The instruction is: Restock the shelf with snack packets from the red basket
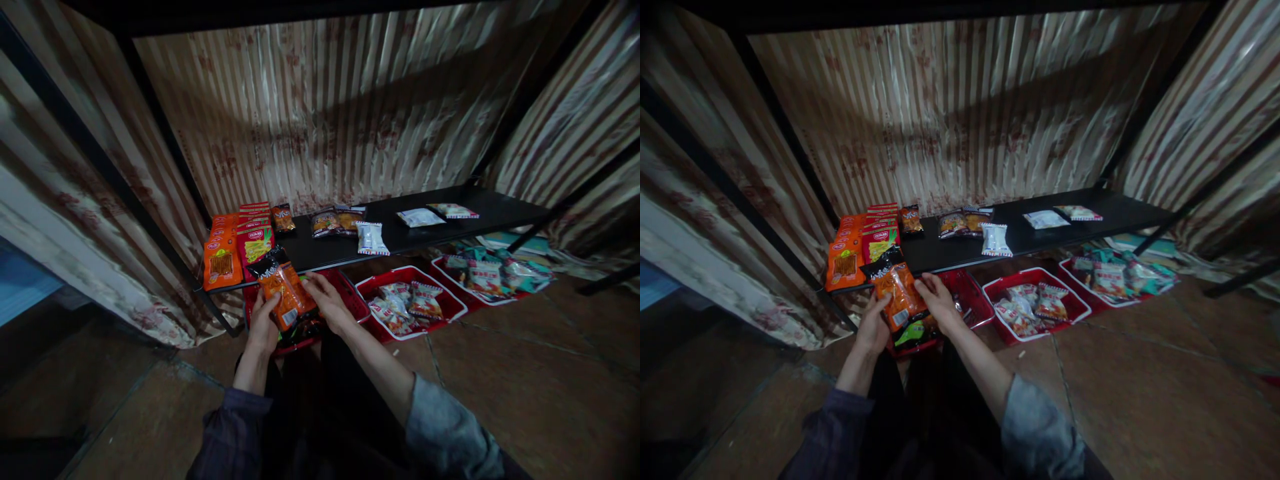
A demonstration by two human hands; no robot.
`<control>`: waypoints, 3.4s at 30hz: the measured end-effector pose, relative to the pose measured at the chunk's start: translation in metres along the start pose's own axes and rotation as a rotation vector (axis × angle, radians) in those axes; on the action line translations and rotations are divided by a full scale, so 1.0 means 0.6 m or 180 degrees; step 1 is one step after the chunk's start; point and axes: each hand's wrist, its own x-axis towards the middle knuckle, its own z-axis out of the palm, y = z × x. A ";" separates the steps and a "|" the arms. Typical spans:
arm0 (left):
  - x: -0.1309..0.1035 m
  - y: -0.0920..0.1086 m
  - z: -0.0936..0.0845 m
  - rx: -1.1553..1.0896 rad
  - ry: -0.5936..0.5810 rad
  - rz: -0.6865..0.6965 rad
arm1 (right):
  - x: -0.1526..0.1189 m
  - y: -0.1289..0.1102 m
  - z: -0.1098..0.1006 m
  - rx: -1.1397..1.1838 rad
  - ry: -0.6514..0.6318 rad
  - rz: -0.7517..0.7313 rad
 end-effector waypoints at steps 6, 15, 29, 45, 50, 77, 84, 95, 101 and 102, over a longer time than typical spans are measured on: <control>-0.003 0.005 -0.003 -0.0134 0.0011 -0.0107 | -0.020 0.015 -0.012 0.0553 -0.0597 0.0727; 0.021 0.031 0.010 0.0199 0.0134 0.0370 | -0.021 0.024 -0.024 0.0690 -0.0442 0.0853; 0.046 0.049 0.035 -0.0032 0.0640 0.0304 | -0.025 0.041 -0.040 0.0639 -0.0533 0.0751; 0.044 0.039 0.033 0.0336 0.0486 0.0237 | 0.019 -0.022 -0.019 0.0485 -0.0888 0.0122; 0.038 0.038 0.047 0.0458 0.0257 0.0196 | 0.043 -0.025 0.002 0.0840 -0.0511 0.0464; -0.010 -0.011 -0.044 0.1104 -0.0568 -0.0207 | 0.123 -0.026 0.006 0.1339 0.0469 0.1213; -0.021 -0.005 -0.043 0.1006 -0.0743 -0.0261 | 0.121 -0.035 0.015 0.1138 0.0361 0.1135; 0.005 -0.008 -0.042 0.0428 -0.0237 -0.0004 | 0.021 -0.003 -0.029 -0.0133 -0.0784 0.0748; 0.013 -0.014 -0.035 0.0379 -0.0221 -0.0080 | 0.035 0.019 -0.039 0.0377 -0.0834 0.0699; 0.013 -0.013 -0.035 0.0373 -0.0225 -0.0091 | 0.037 0.021 -0.039 0.0423 -0.0815 0.0712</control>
